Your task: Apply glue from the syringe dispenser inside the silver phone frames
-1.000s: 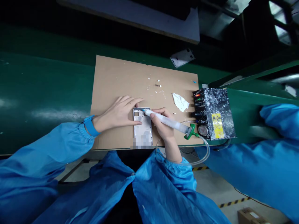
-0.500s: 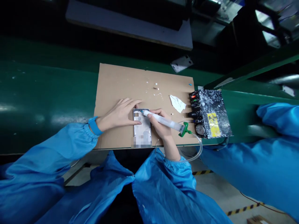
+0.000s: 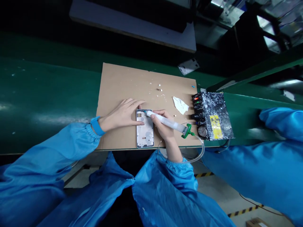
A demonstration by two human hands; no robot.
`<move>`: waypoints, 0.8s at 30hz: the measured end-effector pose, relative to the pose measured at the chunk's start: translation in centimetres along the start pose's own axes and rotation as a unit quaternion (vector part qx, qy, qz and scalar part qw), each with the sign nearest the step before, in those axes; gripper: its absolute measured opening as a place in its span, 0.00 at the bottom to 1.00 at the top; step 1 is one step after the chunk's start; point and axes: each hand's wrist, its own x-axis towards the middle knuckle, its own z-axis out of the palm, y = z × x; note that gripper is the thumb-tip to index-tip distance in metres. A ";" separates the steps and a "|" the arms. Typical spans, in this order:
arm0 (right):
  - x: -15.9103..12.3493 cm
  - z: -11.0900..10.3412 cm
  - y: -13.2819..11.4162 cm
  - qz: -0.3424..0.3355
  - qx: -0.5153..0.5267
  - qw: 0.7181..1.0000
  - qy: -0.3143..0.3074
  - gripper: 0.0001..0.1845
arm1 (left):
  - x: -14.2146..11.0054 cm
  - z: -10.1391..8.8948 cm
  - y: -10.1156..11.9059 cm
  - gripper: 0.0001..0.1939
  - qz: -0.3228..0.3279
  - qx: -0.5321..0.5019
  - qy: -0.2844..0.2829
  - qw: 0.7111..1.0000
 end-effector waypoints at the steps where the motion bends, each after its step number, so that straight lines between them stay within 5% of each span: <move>1: 0.0 0.0 0.0 0.000 0.000 1.000 0.000 0.28 | 0.0 0.0 0.0 0.46 0.000 0.000 0.000 1.000; 24: -0.7 -0.2 -0.2 -0.031 -0.027 0.999 0.000 0.18 | -0.3 -0.8 0.8 0.45 -0.014 0.007 -0.012 1.000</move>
